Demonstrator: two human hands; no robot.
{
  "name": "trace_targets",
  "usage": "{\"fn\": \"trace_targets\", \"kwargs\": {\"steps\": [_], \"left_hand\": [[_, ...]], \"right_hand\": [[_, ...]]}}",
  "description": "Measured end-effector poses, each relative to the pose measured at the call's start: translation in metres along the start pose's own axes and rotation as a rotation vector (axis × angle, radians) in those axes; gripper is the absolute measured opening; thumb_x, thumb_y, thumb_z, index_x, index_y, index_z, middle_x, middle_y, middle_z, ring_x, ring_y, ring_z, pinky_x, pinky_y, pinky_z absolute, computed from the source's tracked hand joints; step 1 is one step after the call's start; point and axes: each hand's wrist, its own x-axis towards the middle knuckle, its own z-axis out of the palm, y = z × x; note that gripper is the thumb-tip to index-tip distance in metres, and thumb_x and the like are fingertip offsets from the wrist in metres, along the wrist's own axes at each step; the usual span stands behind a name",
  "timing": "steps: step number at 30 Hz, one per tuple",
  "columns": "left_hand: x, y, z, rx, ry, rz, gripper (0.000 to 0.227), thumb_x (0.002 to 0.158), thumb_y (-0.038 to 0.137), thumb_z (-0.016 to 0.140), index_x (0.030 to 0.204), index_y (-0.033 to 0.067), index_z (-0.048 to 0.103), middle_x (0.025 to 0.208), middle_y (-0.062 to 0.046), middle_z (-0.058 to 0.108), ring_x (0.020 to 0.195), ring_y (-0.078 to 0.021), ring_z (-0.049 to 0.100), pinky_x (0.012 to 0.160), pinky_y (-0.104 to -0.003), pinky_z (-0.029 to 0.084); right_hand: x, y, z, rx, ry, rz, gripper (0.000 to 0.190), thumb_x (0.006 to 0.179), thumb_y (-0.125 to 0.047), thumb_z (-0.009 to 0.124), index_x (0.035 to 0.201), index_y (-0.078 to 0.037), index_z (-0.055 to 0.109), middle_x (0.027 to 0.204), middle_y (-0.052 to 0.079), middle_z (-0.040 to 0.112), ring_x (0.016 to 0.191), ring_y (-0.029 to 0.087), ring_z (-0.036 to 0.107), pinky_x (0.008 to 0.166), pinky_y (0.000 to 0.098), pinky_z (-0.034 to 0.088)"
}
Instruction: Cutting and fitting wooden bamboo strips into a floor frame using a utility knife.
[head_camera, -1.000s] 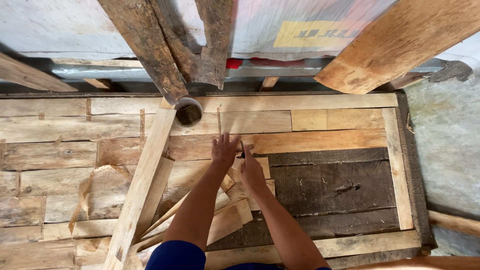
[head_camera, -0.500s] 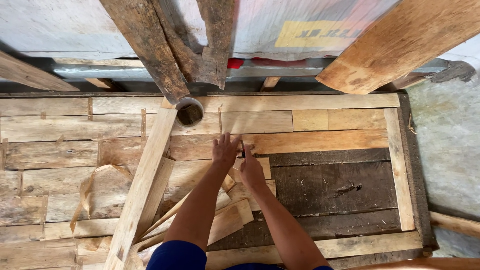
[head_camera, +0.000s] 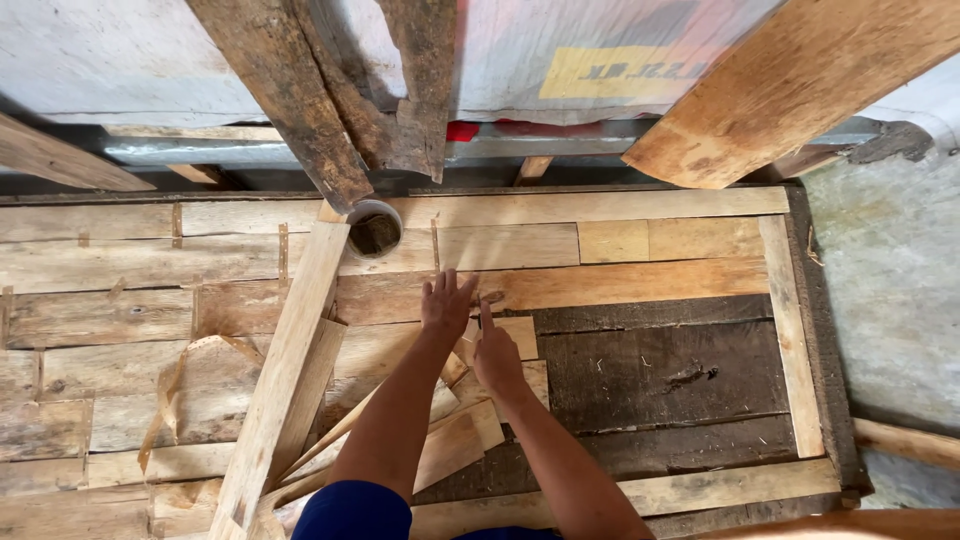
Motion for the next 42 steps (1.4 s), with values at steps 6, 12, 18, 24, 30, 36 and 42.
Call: {"fn": "trace_targets", "kwargs": {"steps": [6, 12, 18, 24, 30, 36, 42], "left_hand": [[-0.002, 0.001, -0.006, -0.033, -0.013, -0.003, 0.079, 0.093, 0.011, 0.067, 0.160, 0.0301, 0.030, 0.147, -0.015, 0.037, 0.138, -0.0295, 0.039, 0.110, -0.050, 0.038], [-0.002, -0.001, 0.002, -0.074, 0.036, 0.001, 0.074, 0.095, 0.009, 0.064, 0.161, 0.0301, 0.036, 0.144, -0.013, 0.042, 0.136, -0.0289, 0.043, 0.109, -0.050, 0.039], [-0.003, -0.001, 0.007, -0.062, 0.122, 0.001, 0.078, 0.089, 0.017, 0.074, 0.155, 0.0309, 0.036, 0.143, -0.012, 0.040, 0.136, -0.0304, 0.040, 0.109, -0.052, 0.037], [-0.006, -0.001, 0.005, -0.077, 0.085, -0.015, 0.080, 0.091, 0.022, 0.077, 0.158, 0.0324, 0.035, 0.145, -0.010, 0.040, 0.139, -0.0279, 0.040, 0.112, -0.050, 0.038], [-0.001, 0.003, 0.013, -0.364, 0.071, -0.148, 0.085, 0.092, 0.028, 0.075, 0.158, 0.0089, 0.027, 0.151, -0.018, 0.039, 0.134, -0.0320, 0.045, 0.109, -0.050, 0.040], [-0.017, 0.024, 0.008, -0.576, 0.107, -0.360, 0.073, 0.101, 0.019, 0.062, 0.162, 0.0088, 0.024, 0.140, -0.018, 0.051, 0.129, -0.0321, 0.052, 0.109, -0.053, 0.042], [0.003, 0.021, 0.009, -1.026, 0.283, -0.620, 0.055, 0.093, 0.016, 0.071, 0.144, 0.0054, 0.052, 0.119, -0.017, 0.065, 0.110, -0.0285, 0.064, 0.094, -0.045, 0.053]], "right_hand": [[-0.012, 0.022, 0.025, 0.052, 0.141, -0.142, 0.081, 0.097, -0.005, 0.060, 0.164, -0.004, 0.015, 0.089, 0.017, 0.063, 0.072, 0.026, 0.062, 0.061, 0.0413, 0.056], [-0.048, 0.006, 0.003, 0.182, 0.027, -0.041, 0.075, 0.102, -0.006, 0.053, 0.165, -0.008, 0.012, 0.087, 0.016, 0.061, 0.069, 0.025, 0.059, 0.059, 0.0404, 0.053], [-0.030, -0.016, -0.051, 0.380, -0.011, 0.263, 0.062, 0.109, -0.020, 0.041, 0.165, -0.010, 0.014, 0.097, 0.015, 0.067, 0.072, 0.029, 0.067, 0.060, 0.0426, 0.057], [0.074, 0.057, 0.009, 0.307, 0.475, -0.251, 0.032, 0.109, -0.017, 0.049, 0.136, -0.001, 0.048, 0.107, 0.024, 0.070, 0.093, 0.040, 0.070, 0.072, 0.0509, 0.055], [0.078, 0.060, 0.008, 0.337, 0.398, -0.213, 0.038, 0.105, -0.015, 0.049, 0.138, 0.002, 0.043, 0.103, 0.026, 0.065, 0.086, 0.040, 0.067, 0.067, 0.0521, 0.054], [0.079, 0.064, 0.007, 0.282, 0.407, -0.253, 0.033, 0.109, -0.018, 0.049, 0.135, 0.001, 0.046, 0.100, 0.024, 0.065, 0.084, 0.040, 0.064, 0.067, 0.0526, 0.051], [0.089, 0.071, 0.015, 0.263, 0.345, -0.198, 0.035, 0.107, -0.018, 0.050, 0.136, 0.001, 0.043, 0.098, 0.023, 0.065, 0.083, 0.038, 0.065, 0.066, 0.0515, 0.053]]}}
